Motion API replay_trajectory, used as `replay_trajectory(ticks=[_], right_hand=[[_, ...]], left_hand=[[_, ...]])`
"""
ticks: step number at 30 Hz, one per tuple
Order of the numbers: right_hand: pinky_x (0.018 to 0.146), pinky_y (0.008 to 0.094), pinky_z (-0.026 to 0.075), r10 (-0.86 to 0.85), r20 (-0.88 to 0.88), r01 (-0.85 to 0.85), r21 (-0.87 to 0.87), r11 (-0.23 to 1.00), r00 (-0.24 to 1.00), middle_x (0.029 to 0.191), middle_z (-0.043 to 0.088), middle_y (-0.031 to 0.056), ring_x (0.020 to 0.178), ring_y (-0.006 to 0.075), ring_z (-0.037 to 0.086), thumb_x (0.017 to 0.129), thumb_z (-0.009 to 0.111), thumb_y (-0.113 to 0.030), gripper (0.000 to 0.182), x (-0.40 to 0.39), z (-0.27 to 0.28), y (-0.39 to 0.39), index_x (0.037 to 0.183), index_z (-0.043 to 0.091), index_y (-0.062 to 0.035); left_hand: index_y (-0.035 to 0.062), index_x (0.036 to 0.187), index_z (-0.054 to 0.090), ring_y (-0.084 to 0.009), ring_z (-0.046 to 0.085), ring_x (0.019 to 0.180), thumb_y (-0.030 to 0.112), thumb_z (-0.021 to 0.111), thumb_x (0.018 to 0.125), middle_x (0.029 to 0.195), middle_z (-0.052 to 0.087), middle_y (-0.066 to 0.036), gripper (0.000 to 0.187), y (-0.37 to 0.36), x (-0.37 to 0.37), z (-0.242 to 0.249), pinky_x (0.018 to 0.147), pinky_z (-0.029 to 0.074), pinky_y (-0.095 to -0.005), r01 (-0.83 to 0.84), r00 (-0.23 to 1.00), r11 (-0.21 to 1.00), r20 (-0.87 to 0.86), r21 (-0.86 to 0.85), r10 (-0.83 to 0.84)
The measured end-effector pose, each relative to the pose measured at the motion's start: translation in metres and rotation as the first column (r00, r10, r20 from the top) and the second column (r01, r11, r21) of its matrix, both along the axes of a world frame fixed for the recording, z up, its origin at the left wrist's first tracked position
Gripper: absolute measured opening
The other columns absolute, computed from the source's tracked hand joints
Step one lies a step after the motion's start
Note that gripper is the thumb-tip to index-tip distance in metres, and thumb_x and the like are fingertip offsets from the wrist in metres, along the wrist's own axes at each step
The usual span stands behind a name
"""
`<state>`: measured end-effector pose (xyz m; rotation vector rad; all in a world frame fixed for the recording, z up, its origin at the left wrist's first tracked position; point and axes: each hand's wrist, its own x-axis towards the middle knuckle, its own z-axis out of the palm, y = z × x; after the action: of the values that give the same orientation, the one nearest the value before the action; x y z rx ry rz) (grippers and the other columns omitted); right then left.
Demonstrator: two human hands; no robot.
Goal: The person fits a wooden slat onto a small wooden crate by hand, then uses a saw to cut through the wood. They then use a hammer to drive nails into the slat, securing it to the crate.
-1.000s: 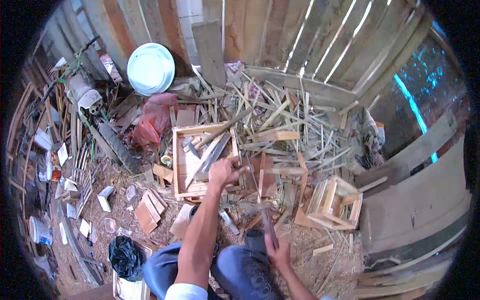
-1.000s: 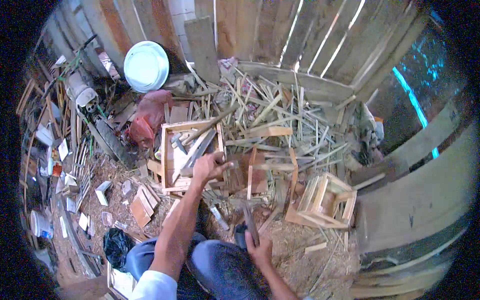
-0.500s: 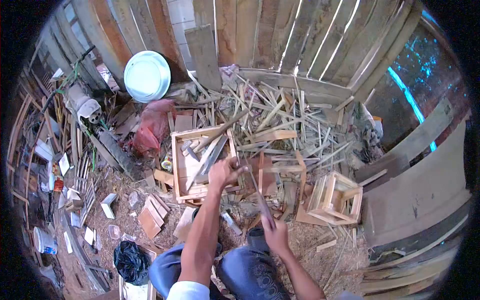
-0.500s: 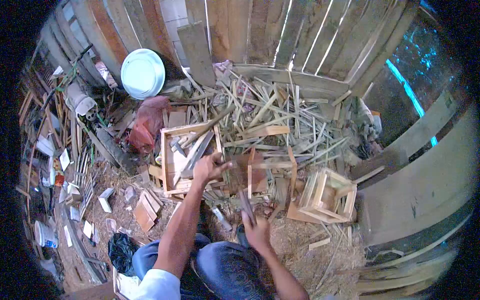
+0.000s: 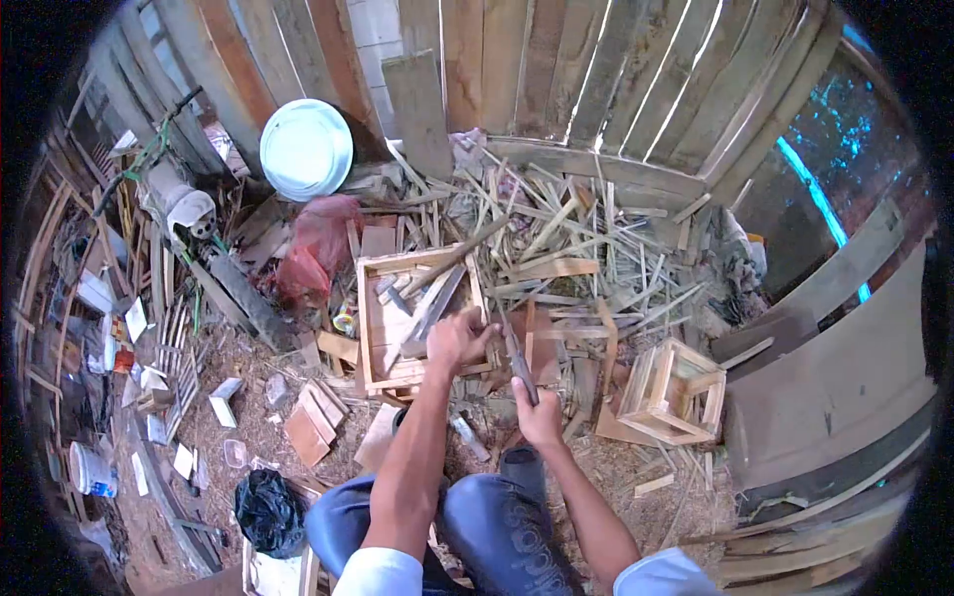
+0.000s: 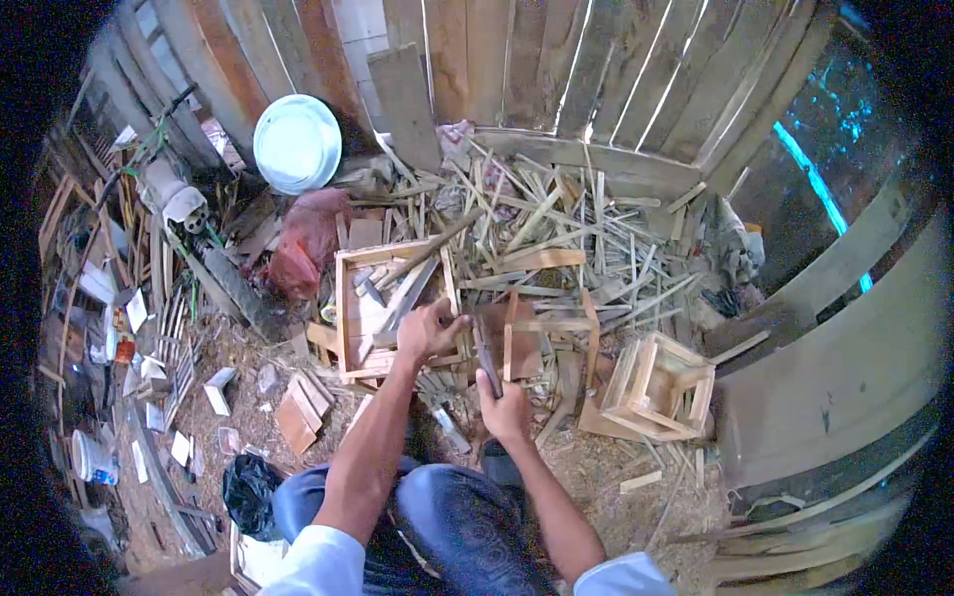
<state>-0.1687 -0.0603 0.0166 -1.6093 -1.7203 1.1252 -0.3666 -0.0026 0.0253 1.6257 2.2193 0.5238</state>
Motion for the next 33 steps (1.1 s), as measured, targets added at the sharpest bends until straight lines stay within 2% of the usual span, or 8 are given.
replay_trajectory(ticks=[2, 6, 11, 14, 16, 21, 26, 33], right_hand=[[0.047, 0.0407, 0.036, -0.061, 0.001, 0.06, 0.142, 0.988, 0.998, 0.044, 0.044, 0.0098, 0.042, 0.0173, 0.043, 0.091, 0.06, -0.044, 0.059, -0.006, -0.011, 0.002, 0.055, 0.053, 0.003], [0.047, 0.0403, 0.036, 0.033, -0.159, -0.015, 0.115, 0.993, 0.987, 0.045, 0.043, 0.0071, 0.044, 0.0154, 0.044, 0.092, 0.059, -0.044, 0.059, -0.004, 0.003, 0.002, 0.058, 0.053, 0.0033], [0.047, 0.0415, 0.036, 0.005, -0.152, 0.005, 0.062, 0.998, 0.988, 0.045, 0.044, 0.0115, 0.042, 0.0213, 0.046, 0.092, 0.058, -0.046, 0.059, -0.008, 0.012, -0.002, 0.057, 0.055, 0.0013], [0.046, 0.0402, 0.034, 0.01, -0.152, 0.007, 0.11, 0.994, 0.988, 0.045, 0.04, 0.0105, 0.042, 0.018, 0.043, 0.093, 0.059, -0.044, 0.058, -0.011, 0.008, -0.003, 0.057, 0.053, 0.0014], [0.045, 0.0402, 0.034, -0.001, -0.113, 0.013, 0.103, 0.995, 0.994, 0.044, 0.04, 0.0105, 0.041, 0.0188, 0.042, 0.093, 0.059, -0.044, 0.058, -0.011, 0.016, -0.004, 0.057, 0.053, 0.0014], [0.048, 0.0422, 0.039, 0.028, -0.114, -0.026, 0.016, 1.0, 0.993, 0.046, 0.047, 0.0144, 0.043, 0.0256, 0.05, 0.091, 0.058, -0.048, 0.059, -0.007, 0.02, 0.0, 0.058, 0.056, 0.0006], [0.048, 0.0386, 0.037, -0.071, -0.342, -0.004, -0.213, 0.977, 0.937, 0.047, 0.046, 0.009, 0.045, 0.0183, 0.047, 0.093, 0.058, -0.045, 0.057, 0.0, -0.007, 0.001, 0.06, 0.056, 0.0017], [0.05, 0.0411, 0.039, -0.022, -0.151, 0.009, -0.087, 0.996, 0.988, 0.05, 0.05, 0.0146, 0.046, 0.0245, 0.051, 0.094, 0.057, -0.042, 0.054, -0.006, 0.034, 0.001, 0.063, 0.058, 0.0026]], left_hand=[[0.0121, 0.086, 0.066, -0.0342, 0.067, 0.079, 0.06, 0.063, 0.079, 0.08, 0.069, -0.013, 0.049, 0.002, -0.001, -0.005, 0.069, 0.052, -0.0457, -0.072, 0.993, 0.989, 0.105, 0.126, 0.059], [0.0081, 0.094, 0.066, -0.0354, 0.066, 0.08, 0.053, 0.062, 0.083, 0.088, 0.067, -0.016, 0.047, 0.0, -0.003, -0.001, 0.072, 0.052, -0.0427, 0.045, 0.994, 0.942, 0.082, 0.334, -0.076], [0.0052, 0.092, 0.062, -0.0365, 0.063, 0.083, 0.036, 0.052, 0.094, 0.091, 0.065, -0.016, 0.033, 0.012, -0.006, 0.003, 0.069, 0.05, -0.0441, -0.073, 0.993, 0.931, 0.108, 0.359, 0.036], [0.0055, 0.099, 0.059, -0.0355, 0.057, 0.099, 0.03, 0.047, 0.096, 0.105, 0.061, -0.016, 0.028, 0.029, 0.0, -0.009, 0.08, 0.046, -0.0456, -0.133, 0.983, 0.919, -0.07, 0.37, 0.171], [0.0043, 0.112, 0.055, -0.0333, 0.048, 0.109, 0.027, 0.046, 0.095, 0.116, 0.052, -0.017, 0.03, 0.034, 0.002, -0.019, 0.095, 0.037, -0.0449, 0.09, 0.935, 0.943, -0.354, 0.319, 0.03], [0.0026, 0.132, 0.045, -0.0333, 0.023, 0.141, 0.034, 0.039, 0.098, 0.145, 0.038, -0.018, 0.046, 0.033, 0.0, -0.024, 0.117, 0.008, -0.0517, -0.02, 0.943, 0.934, -0.304, 0.357, 0.136], [0.0031, 0.143, 0.035, -0.0318, 0.018, 0.145, 0.04, 0.033, 0.099, 0.154, 0.026, -0.015, 0.057, 0.043, -0.005, -0.033, 0.117, 0.008, -0.0531, -0.252, 0.918, 0.92, -0.227, 0.302, 0.326], [0.0034, 0.147, 0.031, -0.028, 0.018, 0.145, 0.038, 0.034, 0.098, 0.156, 0.024, -0.012, 0.06, 0.042, -0.001, -0.032, 0.117, 0.009, -0.0531, -0.338, 0.9, 0.91, -0.201, 0.242, 0.387]])
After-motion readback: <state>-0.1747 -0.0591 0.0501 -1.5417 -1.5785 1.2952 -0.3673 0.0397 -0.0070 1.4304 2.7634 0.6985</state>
